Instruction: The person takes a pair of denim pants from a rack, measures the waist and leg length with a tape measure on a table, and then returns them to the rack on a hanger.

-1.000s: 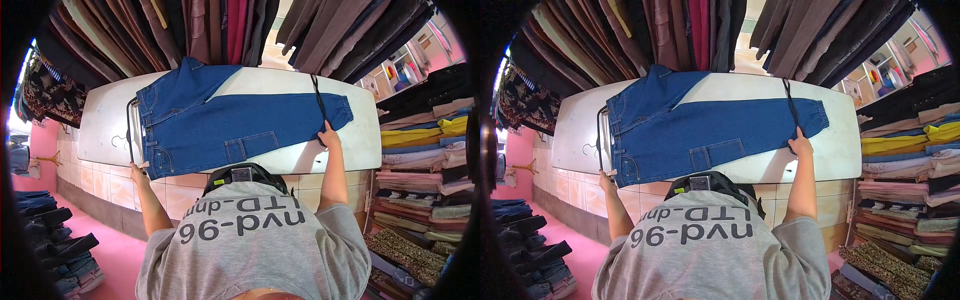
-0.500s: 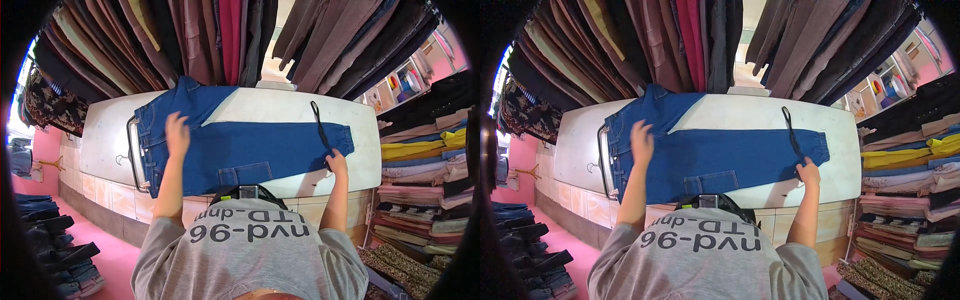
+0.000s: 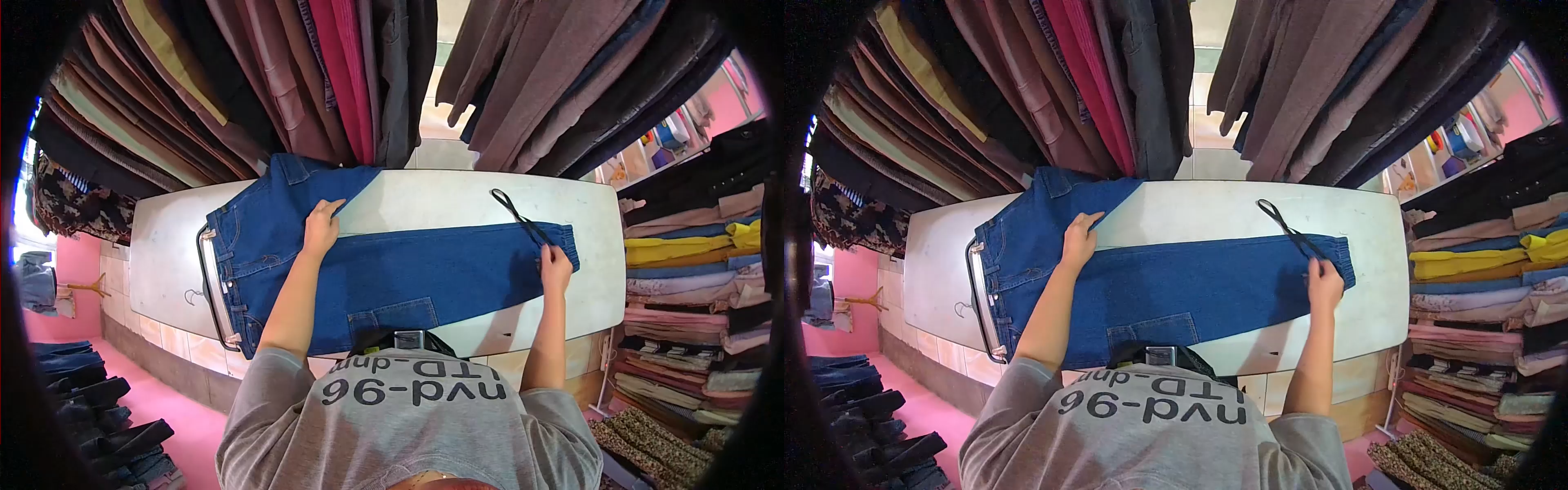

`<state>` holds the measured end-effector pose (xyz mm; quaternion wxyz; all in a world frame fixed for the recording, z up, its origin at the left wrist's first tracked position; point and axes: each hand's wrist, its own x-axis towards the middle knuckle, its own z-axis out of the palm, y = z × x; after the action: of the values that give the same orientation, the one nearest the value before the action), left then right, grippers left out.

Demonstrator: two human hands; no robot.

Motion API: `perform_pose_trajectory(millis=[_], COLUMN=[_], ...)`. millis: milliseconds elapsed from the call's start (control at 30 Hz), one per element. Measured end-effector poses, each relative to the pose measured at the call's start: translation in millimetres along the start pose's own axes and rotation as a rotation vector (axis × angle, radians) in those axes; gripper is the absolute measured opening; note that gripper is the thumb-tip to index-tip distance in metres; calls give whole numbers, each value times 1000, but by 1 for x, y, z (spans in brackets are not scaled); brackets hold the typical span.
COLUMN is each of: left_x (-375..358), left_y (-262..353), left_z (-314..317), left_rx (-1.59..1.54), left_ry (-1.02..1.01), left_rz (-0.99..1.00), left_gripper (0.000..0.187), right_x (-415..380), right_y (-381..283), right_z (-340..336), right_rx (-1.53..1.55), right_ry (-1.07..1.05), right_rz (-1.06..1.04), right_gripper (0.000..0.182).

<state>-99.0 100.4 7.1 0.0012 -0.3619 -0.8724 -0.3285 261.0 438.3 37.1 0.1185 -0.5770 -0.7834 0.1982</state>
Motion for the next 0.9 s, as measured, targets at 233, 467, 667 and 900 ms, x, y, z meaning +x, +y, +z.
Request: perform_pose_trajectory(millis=[233,467,667,900], left_x=[-38,-83,-105,-70], left_y=[37,52,58,41], left_z=[-26,-62,-76,-42], left_rx=[-207,-347,-451,-49], left_ry=[-132,-220,-339,102], left_rz=[-40,77,72,42], left_gripper=[28,28,26,25], right_x=[-11,-11,29,31], right_y=[-164,-258,-269,-164], right_z=[109,189,209,103], right_rx=[366,972,1094,1234], right_ry=[-738,-1280,-1034,-96], right_rz=[-669,333,577,-281], right_gripper=[30,46,27,16])
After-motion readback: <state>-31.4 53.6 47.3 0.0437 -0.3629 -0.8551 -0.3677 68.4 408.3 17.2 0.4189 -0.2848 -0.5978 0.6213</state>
